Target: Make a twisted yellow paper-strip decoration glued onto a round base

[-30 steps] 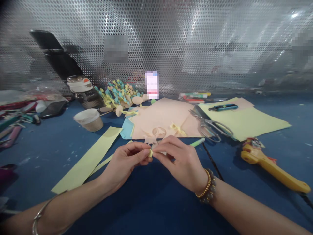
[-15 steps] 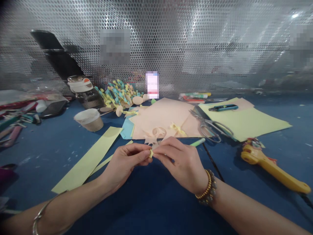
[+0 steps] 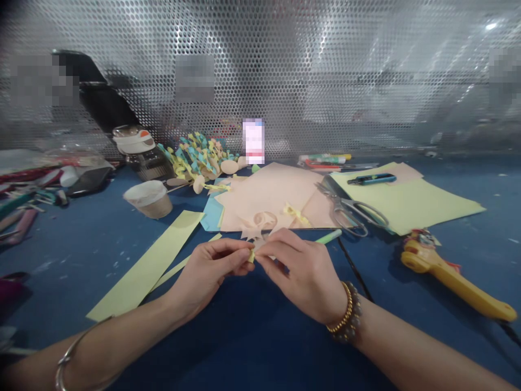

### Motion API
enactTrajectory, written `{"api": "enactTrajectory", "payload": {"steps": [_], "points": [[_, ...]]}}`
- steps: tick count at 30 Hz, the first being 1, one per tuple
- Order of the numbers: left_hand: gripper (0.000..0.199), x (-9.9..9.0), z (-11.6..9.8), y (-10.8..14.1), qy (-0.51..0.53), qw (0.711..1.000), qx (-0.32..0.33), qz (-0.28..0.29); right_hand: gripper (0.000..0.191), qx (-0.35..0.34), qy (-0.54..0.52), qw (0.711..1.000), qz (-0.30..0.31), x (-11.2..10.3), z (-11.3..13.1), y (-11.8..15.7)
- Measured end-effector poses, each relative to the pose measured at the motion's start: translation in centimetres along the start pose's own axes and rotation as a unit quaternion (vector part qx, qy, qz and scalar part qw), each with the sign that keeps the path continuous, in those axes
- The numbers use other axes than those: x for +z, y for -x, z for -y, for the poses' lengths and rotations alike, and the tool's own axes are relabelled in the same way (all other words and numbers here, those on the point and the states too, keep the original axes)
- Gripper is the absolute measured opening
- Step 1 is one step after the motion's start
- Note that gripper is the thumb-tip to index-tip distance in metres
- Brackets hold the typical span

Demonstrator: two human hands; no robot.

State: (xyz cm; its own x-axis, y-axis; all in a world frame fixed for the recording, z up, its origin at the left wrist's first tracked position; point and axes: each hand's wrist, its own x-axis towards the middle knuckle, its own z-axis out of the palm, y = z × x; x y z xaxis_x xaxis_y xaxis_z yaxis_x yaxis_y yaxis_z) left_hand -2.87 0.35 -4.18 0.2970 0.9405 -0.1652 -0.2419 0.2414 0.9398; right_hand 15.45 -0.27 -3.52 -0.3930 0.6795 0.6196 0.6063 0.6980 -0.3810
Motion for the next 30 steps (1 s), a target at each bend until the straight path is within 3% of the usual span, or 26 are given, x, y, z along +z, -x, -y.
{"api": "enactTrajectory", "payload": {"steps": [7, 14, 30], "points": [[0.026, 0.25, -0.18, 0.11, 0.012, 1.0, 0.005, 0.01, 0.008, 0.014, -0.019, 1.0, -0.013, -0.01, -0.08, -0.18], [0.014, 0.24, -0.27, 0.21, -0.001, 1.0, 0.004, 0.002, 0.016, 0.016, -0.051, 0.998, -0.014, 0.01, -0.32, -0.37], [0.019, 0.07, -0.16, 0.18, -0.01, 1.0, 0.008, -0.023, 0.01, -0.003, -0.065, 0.998, -0.024, 0.06, -0.21, -0.29]]}}
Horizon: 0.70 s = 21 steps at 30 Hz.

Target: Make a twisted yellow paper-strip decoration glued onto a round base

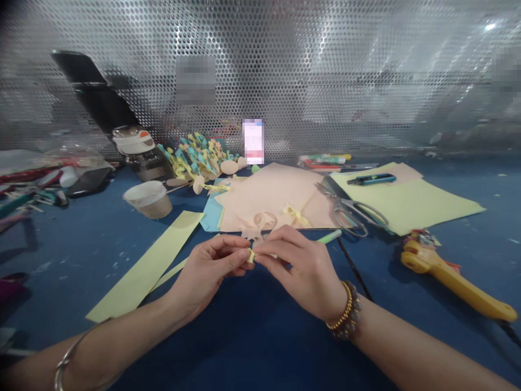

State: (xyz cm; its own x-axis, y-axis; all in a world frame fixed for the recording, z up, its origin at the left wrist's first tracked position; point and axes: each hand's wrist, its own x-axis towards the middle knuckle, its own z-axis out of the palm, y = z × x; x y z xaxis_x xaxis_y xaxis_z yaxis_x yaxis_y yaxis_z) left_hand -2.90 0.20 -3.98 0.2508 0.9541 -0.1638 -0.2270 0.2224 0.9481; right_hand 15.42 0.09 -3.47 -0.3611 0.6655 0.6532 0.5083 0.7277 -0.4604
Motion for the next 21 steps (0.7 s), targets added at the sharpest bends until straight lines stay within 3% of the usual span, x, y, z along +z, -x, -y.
{"api": "enactTrajectory", "payload": {"steps": [21], "points": [[0.022, -0.02, 0.02, 0.01, 0.0, 1.0, -0.01, -0.008, 0.013, -0.017, 0.024, 1.0, -0.006, -0.07, 0.07, 0.13]]}}
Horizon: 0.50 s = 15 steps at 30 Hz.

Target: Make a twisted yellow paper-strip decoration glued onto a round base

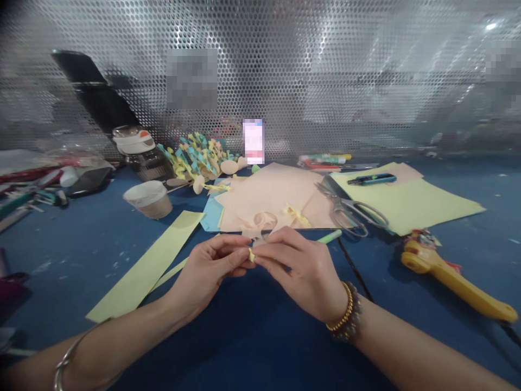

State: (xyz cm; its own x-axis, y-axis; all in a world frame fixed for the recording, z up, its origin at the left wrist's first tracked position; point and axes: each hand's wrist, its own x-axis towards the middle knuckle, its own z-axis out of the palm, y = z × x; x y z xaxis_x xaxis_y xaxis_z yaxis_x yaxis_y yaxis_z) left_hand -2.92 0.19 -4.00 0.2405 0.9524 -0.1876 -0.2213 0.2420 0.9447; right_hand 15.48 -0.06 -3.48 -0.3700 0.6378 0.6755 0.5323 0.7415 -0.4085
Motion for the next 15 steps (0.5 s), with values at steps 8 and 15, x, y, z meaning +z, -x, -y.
{"api": "enactTrajectory", "payload": {"steps": [8, 15], "points": [[0.018, -0.09, 0.1, -0.01, 0.01, 1.0, 0.001, 0.013, 0.013, 0.005, -0.02, 1.0, 0.003, 0.03, 0.02, -0.02], [0.016, -0.05, -0.02, 0.0, 0.006, 1.0, -0.001, 0.021, 0.012, 0.011, -0.032, 0.999, 0.013, -0.02, 0.13, -0.09]]}}
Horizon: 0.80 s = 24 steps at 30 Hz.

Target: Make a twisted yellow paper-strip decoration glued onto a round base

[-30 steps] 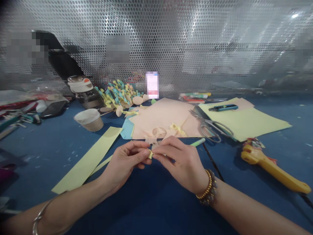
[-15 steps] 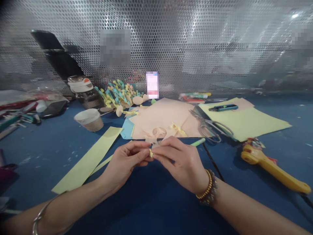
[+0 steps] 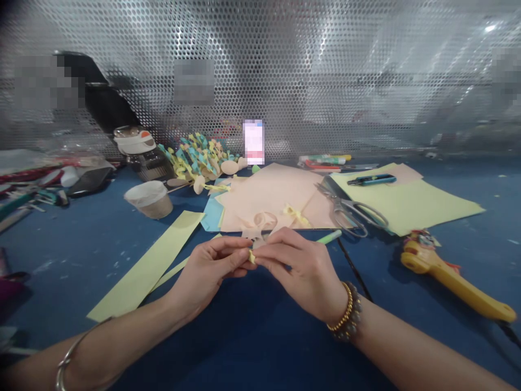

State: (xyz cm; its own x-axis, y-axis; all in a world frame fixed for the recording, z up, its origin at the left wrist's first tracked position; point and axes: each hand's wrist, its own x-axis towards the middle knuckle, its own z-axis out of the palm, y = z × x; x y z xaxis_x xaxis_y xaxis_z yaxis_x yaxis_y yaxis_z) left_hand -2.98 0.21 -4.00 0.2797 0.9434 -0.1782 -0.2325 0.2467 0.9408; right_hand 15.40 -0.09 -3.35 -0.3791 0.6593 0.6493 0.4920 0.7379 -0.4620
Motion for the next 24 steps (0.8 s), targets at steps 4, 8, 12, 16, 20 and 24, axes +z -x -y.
{"api": "enactTrajectory", "payload": {"steps": [4, 8, 12, 16, 20, 24], "points": [[0.016, 0.03, -0.01, -0.01, 0.001, 1.0, 0.0, 0.004, 0.011, -0.003, -0.003, 1.0, -0.002, -0.01, 0.01, 0.06], [0.016, 0.0, 0.07, -0.06, 0.0, 1.0, 0.002, -0.001, 0.011, -0.006, 0.002, 1.0, -0.002, 0.13, -0.14, 0.04], [0.015, -0.01, 0.09, -0.13, 0.004, 1.0, 0.0, -0.008, 0.011, -0.014, 0.006, 1.0, -0.004, 0.3, -0.29, 0.03], [0.015, 0.02, 0.04, -0.15, 0.005, 1.0, -0.001, -0.007, 0.012, -0.016, 0.011, 1.0, 0.0, 0.23, -0.3, 0.11], [0.014, 0.09, 0.0, -0.12, 0.007, 1.0, 0.001, -0.005, 0.011, -0.023, 0.017, 1.0, 0.003, 0.09, -0.28, 0.09], [0.015, 0.18, -0.08, -0.11, 0.001, 1.0, 0.004, -0.011, 0.01, -0.025, 0.029, 0.999, 0.003, 0.15, -0.31, 0.03]]}}
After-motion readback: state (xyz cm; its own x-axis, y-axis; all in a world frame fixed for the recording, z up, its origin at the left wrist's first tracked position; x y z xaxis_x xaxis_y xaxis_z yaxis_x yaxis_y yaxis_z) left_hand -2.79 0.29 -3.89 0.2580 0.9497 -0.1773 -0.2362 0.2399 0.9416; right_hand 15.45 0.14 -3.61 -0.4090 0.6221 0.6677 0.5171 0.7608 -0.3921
